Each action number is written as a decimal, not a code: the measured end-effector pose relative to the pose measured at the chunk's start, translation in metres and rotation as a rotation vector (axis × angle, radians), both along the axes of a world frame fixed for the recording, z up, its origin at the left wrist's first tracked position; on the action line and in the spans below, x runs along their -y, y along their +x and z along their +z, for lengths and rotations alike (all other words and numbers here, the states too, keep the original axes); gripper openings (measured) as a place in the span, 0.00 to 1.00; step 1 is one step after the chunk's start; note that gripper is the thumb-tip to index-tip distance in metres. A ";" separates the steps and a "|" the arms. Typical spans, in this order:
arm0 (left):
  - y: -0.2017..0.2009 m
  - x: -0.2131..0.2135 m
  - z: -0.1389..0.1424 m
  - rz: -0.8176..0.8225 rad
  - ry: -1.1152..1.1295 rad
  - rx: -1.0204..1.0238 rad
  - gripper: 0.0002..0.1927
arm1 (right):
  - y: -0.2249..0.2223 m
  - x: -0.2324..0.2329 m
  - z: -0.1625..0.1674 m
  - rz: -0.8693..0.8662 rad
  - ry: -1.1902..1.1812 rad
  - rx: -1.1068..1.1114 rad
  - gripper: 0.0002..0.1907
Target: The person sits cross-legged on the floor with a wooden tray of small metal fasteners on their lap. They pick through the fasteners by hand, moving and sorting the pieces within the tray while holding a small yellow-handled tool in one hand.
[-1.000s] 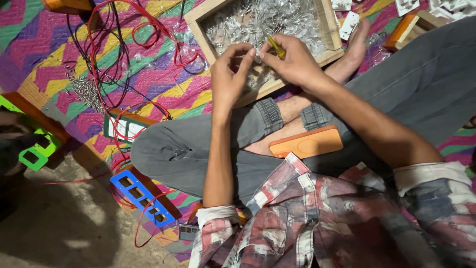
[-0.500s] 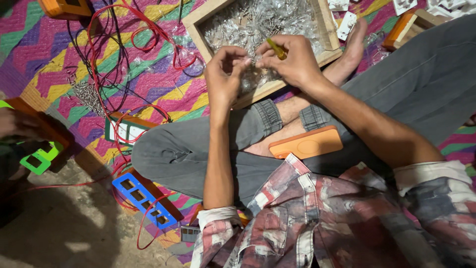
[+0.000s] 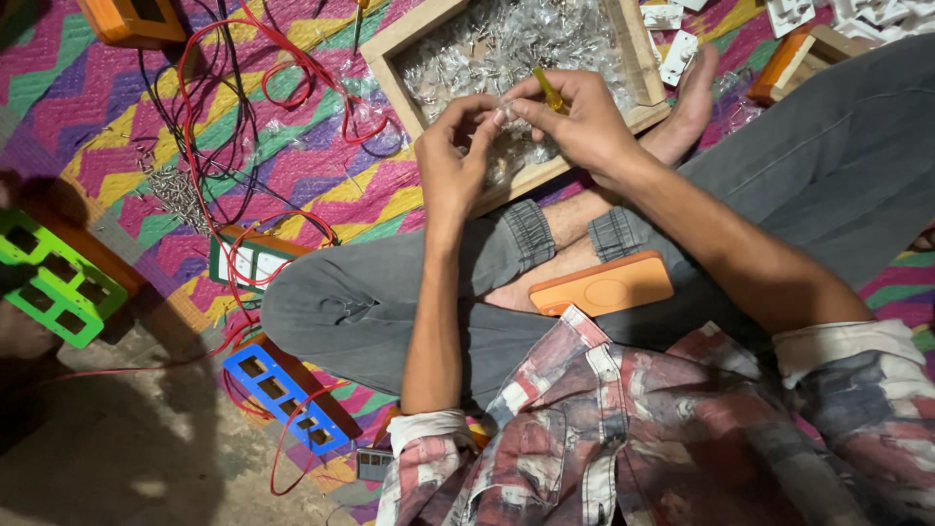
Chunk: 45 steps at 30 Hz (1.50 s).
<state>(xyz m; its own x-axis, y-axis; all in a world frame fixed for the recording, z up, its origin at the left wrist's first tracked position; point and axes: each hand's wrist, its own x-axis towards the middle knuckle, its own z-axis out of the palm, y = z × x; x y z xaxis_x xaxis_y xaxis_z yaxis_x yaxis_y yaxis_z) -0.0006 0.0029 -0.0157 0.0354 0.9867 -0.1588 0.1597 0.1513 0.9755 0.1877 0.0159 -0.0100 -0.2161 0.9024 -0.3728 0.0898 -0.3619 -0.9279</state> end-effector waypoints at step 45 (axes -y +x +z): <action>0.004 0.007 -0.027 0.163 -0.117 0.260 0.04 | -0.003 0.004 0.000 0.044 0.090 0.102 0.11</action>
<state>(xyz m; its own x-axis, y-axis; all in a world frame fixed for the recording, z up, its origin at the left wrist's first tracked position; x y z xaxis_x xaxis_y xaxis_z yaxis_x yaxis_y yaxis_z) 0.0037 -0.0045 -0.0426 -0.0675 0.9583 -0.2777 -0.1284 0.2677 0.9549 0.1845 0.0124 -0.0102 -0.2210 0.9236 -0.3131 0.1991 -0.2716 -0.9416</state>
